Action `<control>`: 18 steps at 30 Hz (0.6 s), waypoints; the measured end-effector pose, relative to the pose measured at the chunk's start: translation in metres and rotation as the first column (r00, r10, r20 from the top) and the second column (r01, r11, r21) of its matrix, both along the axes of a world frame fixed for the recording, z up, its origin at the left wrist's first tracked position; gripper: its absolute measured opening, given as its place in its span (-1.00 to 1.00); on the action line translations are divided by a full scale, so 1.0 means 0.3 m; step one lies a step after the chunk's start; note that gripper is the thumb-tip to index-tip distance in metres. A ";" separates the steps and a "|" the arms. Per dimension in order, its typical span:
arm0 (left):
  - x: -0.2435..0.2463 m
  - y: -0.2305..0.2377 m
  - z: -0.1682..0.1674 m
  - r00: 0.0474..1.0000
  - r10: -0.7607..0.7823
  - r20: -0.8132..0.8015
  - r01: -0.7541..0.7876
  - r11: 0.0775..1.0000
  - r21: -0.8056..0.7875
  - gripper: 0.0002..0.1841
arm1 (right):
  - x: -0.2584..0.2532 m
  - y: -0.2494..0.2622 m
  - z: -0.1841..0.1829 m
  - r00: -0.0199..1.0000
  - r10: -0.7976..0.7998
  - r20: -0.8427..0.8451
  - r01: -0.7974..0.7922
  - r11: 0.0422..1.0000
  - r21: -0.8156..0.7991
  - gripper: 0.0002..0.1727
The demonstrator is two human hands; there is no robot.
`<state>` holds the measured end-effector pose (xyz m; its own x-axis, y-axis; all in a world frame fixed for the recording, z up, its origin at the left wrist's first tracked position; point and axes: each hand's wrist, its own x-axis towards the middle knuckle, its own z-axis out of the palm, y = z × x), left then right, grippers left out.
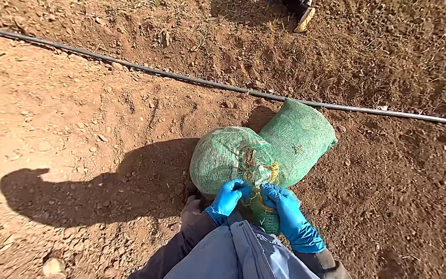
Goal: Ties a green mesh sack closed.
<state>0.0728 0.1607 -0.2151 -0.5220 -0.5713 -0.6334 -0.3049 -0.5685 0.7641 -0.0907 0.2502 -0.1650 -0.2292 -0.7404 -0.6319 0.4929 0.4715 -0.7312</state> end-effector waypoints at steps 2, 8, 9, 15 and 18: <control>-0.003 0.009 0.009 0.999 0.040 0.029 -0.041 0.999 0.021 -0.89 | 0.024 0.030 0.001 0.997 0.061 -0.056 -0.063 0.997 -0.043 -0.63; -0.001 0.068 0.019 0.954 -0.124 0.274 0.173 0.971 -0.162 -0.79 | 0.096 0.156 -0.013 0.774 0.507 -0.380 -0.518 0.852 0.081 -0.69; 0.003 0.081 0.033 0.927 -0.190 0.324 0.258 0.949 -0.183 -0.76 | 0.103 0.168 -0.008 0.692 0.589 -0.418 -0.598 0.792 0.125 -0.67; 0.058 0.070 0.078 0.715 -0.564 0.413 0.634 0.772 -0.045 -0.67 | 0.105 0.201 0.015 0.656 0.634 -0.410 -0.680 0.732 0.043 -0.67; 0.079 0.040 0.062 0.705 -0.625 0.337 0.663 0.749 0.002 -0.60 | 0.108 0.222 0.007 0.851 0.454 -0.264 -0.490 0.868 -0.085 -0.71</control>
